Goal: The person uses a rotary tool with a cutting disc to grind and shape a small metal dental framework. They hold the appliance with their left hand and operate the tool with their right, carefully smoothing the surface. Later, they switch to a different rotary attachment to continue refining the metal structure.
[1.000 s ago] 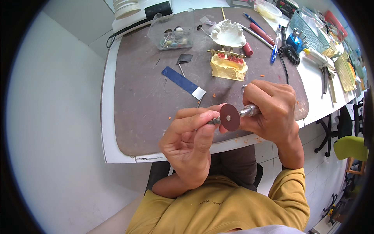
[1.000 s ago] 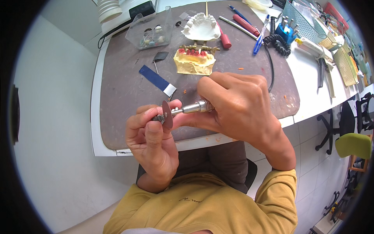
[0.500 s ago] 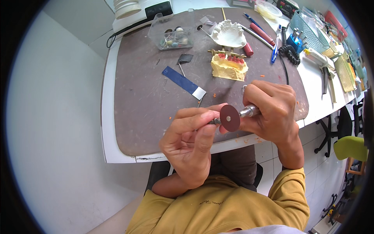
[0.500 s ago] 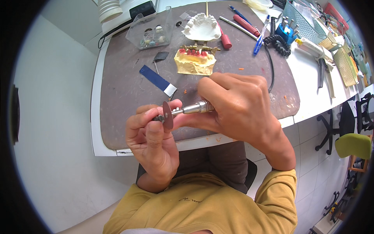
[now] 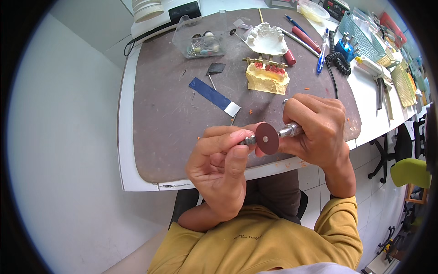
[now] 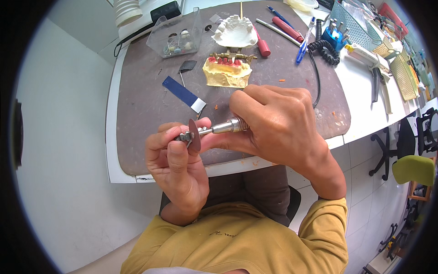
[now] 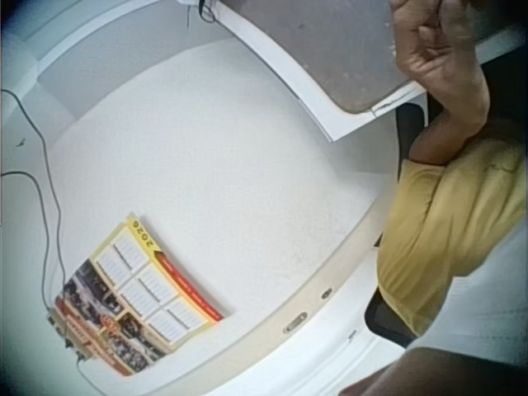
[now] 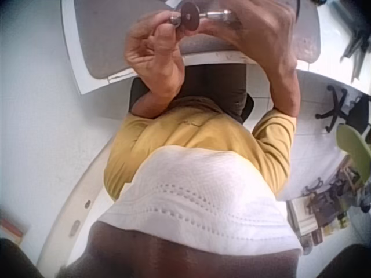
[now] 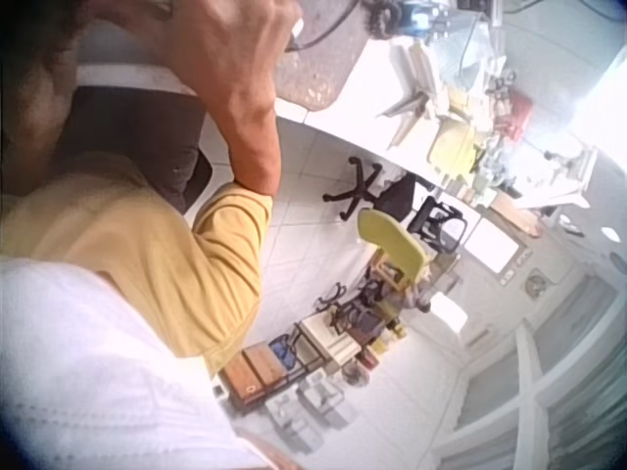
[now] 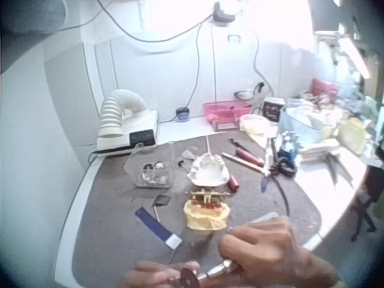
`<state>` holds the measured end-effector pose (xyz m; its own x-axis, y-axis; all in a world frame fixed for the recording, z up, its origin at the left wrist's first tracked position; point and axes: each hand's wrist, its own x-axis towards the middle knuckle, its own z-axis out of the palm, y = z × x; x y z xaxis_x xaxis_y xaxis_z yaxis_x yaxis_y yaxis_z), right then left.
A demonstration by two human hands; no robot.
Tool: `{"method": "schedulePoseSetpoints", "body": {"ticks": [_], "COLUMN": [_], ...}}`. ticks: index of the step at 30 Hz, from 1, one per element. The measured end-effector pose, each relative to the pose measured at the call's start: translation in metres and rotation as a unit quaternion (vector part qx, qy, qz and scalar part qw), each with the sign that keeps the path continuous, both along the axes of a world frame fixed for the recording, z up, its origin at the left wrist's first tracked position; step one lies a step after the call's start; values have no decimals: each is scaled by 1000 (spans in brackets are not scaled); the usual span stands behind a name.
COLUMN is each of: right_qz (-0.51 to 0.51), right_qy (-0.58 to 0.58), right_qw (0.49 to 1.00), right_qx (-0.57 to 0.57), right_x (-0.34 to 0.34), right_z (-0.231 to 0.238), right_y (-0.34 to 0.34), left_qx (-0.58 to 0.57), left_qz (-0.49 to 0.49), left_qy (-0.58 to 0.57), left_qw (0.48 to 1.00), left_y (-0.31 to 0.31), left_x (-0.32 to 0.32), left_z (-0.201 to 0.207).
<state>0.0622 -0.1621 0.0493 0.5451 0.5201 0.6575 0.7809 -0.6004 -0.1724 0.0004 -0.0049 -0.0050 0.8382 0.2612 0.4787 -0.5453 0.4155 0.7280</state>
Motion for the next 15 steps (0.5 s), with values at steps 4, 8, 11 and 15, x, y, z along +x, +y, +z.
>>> {"method": "schedulePoseSetpoints", "body": {"ticks": [4, 8, 11, 15], "right_qz": [-2, -1, -3, -26], "right_qy": [-2, -2, -10, -21], "right_qw": [1000, 1000, 1000, 999], "right_qx": [4, 5, 19, 26], "right_x": [-1, 0, 2, 1], "right_z": [0, 1, -2, -2], "right_y": [0, 0, -4, -5], "left_qx": [5, 9, -22, -150], "left_qz": [-1, -5, -27, -103], "left_qy": [-1, 4, 34, 75], "left_qw": [1000, 1000, 999, 980], "left_y": [1, 0, -1, 1], "left_x": [0, 0, 1, 3], "left_z": [0, 3, 8, 12]}}
